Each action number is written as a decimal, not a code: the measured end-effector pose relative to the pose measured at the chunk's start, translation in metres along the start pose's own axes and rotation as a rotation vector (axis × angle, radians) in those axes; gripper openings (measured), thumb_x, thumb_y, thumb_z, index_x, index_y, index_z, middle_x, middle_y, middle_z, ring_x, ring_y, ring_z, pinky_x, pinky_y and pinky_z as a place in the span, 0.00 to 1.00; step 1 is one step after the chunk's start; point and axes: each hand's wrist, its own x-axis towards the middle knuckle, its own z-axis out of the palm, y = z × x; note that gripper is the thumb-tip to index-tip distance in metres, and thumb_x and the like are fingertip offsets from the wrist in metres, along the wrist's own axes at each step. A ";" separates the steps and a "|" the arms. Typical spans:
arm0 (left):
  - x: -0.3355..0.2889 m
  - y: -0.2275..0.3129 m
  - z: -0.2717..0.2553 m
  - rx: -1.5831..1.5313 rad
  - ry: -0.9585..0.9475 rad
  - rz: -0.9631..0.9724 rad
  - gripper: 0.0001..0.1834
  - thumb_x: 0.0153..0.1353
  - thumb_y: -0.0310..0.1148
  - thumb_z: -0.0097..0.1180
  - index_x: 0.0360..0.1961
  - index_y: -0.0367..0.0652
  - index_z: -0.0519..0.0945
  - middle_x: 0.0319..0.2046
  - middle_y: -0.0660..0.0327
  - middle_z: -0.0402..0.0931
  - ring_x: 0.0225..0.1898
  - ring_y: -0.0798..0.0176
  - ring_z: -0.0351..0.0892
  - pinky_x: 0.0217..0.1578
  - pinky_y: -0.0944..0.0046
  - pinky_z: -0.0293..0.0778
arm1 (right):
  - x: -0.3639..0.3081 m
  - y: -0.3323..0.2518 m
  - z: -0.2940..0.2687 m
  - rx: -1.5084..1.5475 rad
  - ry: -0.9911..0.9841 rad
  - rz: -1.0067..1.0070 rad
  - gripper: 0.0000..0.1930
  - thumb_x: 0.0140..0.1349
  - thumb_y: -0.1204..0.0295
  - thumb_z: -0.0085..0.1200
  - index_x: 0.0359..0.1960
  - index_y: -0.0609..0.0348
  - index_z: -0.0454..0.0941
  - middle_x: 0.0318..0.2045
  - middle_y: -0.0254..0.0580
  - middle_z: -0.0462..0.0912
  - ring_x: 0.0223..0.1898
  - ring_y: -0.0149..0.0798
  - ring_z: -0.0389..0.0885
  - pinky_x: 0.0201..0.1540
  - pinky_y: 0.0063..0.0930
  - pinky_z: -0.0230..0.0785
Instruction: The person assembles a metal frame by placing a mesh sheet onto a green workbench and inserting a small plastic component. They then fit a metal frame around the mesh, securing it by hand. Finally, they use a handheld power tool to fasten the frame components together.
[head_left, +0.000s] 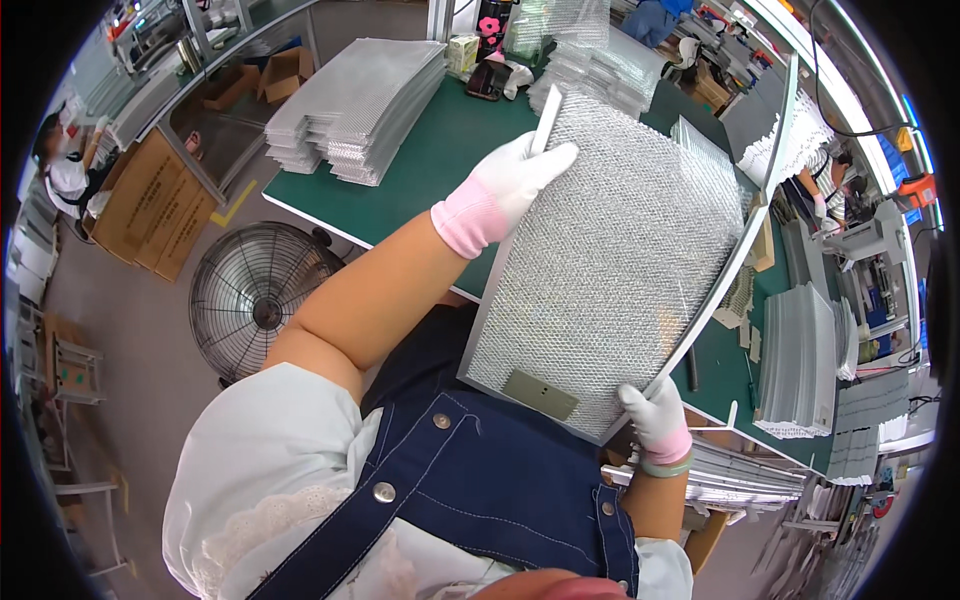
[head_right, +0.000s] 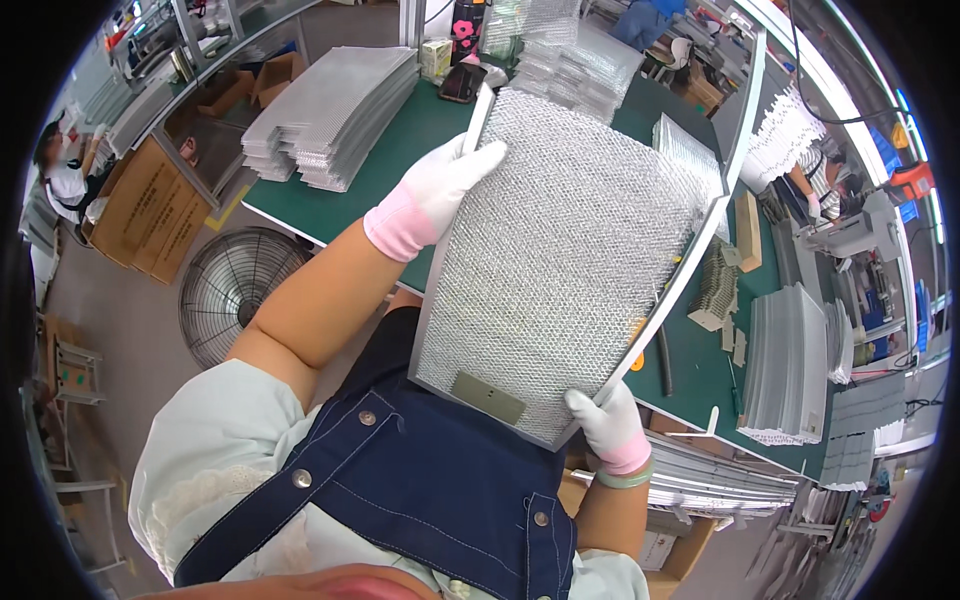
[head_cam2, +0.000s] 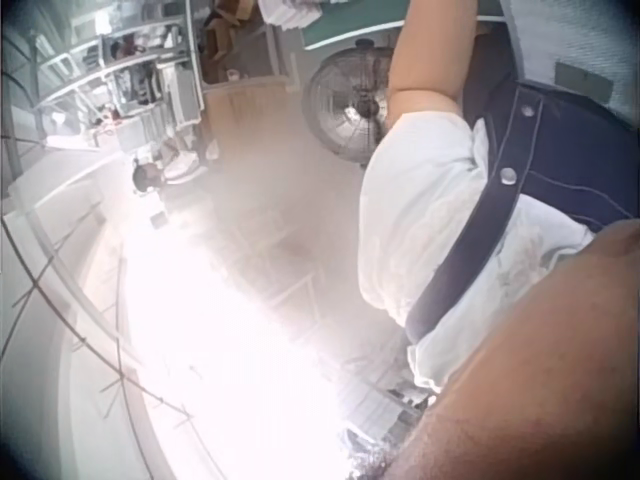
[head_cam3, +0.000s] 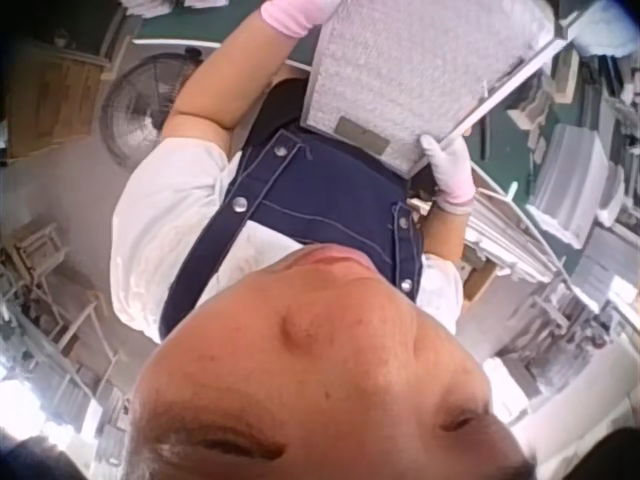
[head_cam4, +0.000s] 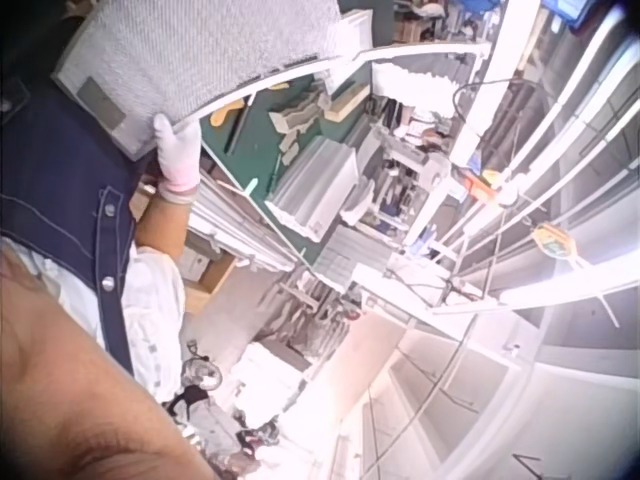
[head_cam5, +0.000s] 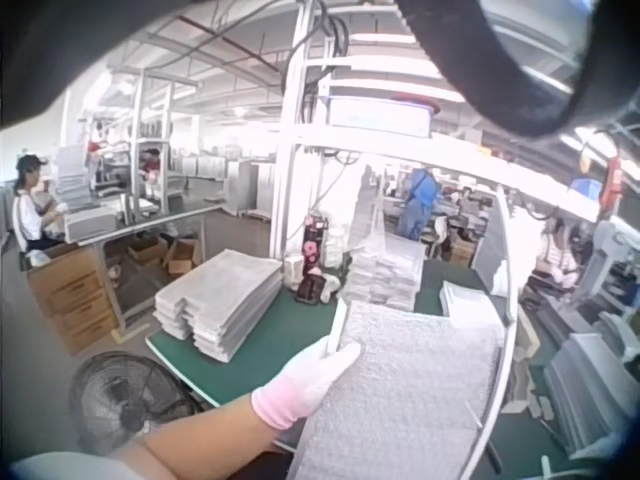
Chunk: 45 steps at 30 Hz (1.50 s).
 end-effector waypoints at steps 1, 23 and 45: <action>0.002 0.002 -0.003 -0.028 -0.025 -0.024 0.21 0.72 0.40 0.55 0.55 0.32 0.75 0.43 0.63 0.78 0.42 0.72 0.75 0.46 0.69 0.72 | 0.000 -0.004 -0.001 -0.018 0.000 0.004 0.30 0.64 0.64 0.64 0.62 0.73 0.69 0.54 0.44 0.81 0.55 0.37 0.77 0.61 0.34 0.67; -0.088 0.058 0.034 0.777 -0.835 -0.276 0.10 0.61 0.33 0.64 0.37 0.36 0.85 0.36 0.53 0.85 0.43 0.53 0.85 0.48 0.58 0.79 | 0.040 -0.115 -0.088 -0.824 -0.435 0.512 0.19 0.57 0.75 0.63 0.51 0.67 0.79 0.36 0.36 0.84 0.37 0.28 0.79 0.44 0.27 0.74; 0.010 0.030 0.158 1.262 -1.291 0.031 0.18 0.71 0.43 0.53 0.51 0.40 0.81 0.34 0.55 0.82 0.39 0.54 0.82 0.45 0.56 0.76 | 0.000 -0.089 -0.040 -1.619 0.198 -0.451 0.08 0.62 0.65 0.59 0.33 0.54 0.75 0.23 0.44 0.79 0.25 0.48 0.82 0.29 0.40 0.73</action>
